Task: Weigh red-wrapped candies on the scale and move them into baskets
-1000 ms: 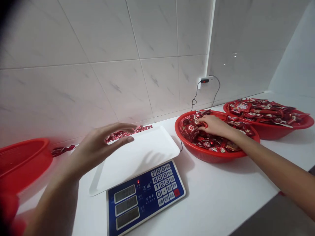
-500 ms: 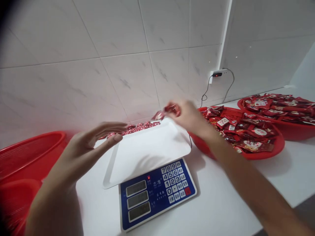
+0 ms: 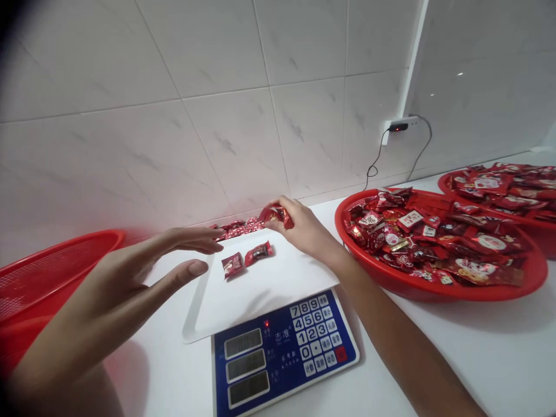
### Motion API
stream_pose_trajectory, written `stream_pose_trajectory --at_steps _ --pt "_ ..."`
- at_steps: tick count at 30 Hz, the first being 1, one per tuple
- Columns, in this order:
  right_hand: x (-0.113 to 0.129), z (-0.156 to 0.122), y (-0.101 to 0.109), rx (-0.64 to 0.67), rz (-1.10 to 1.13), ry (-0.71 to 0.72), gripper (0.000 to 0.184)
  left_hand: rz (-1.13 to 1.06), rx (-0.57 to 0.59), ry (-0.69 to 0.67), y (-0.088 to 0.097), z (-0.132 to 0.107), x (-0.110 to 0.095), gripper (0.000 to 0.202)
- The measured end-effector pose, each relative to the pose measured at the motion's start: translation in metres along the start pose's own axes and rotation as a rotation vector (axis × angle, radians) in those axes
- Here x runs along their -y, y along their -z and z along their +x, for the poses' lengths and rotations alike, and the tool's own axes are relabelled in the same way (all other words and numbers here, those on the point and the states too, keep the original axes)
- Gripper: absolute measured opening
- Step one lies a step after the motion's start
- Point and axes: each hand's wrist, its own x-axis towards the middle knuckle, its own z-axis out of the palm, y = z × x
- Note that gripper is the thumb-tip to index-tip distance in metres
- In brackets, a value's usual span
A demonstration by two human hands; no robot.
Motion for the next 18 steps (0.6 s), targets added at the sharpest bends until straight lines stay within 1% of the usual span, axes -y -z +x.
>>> stream_pose_trajectory --at_steps 1,2,5,7,8,10,12,14,16,18 --pt "0.001 0.000 -0.002 -0.026 0.038 0.003 0.022 -0.009 0.008 0.000 -0.002 0.001 -0.001 0.033" --pt "0.002 -0.001 -0.006 -0.018 0.063 0.001 0.022 -0.018 0.018 -0.001 -0.004 0.003 -0.001 0.033" --pt "0.000 -0.001 -0.021 0.099 0.055 -0.039 0.014 -0.036 0.050 -0.009 -0.010 0.006 -0.002 0.032" --pt "-0.002 -0.001 -0.028 0.138 0.065 -0.052 0.010 -0.030 0.060 -0.015 -0.011 0.006 -0.001 0.032" --pt "-0.003 0.000 -0.029 0.121 0.090 -0.049 0.011 -0.020 0.061 -0.015 -0.010 0.005 -0.001 0.033" --pt "-0.003 0.000 -0.025 0.023 0.165 -0.016 0.017 0.021 0.053 -0.013 -0.006 0.003 0.000 0.034" --pt "0.000 0.000 -0.016 -0.115 0.245 0.034 0.025 0.065 0.041 -0.015 -0.002 0.001 0.001 0.034" --pt "0.004 -0.002 -0.004 -0.215 0.315 0.069 0.028 0.090 0.029 -0.024 0.000 0.000 0.001 0.033" --pt "0.011 -0.006 0.006 -0.266 0.361 0.090 0.028 0.095 0.016 -0.033 0.001 0.000 0.000 0.031" --pt "0.018 -0.012 0.013 -0.270 0.389 0.105 0.027 0.096 -0.001 -0.043 0.000 0.000 -0.001 0.029"
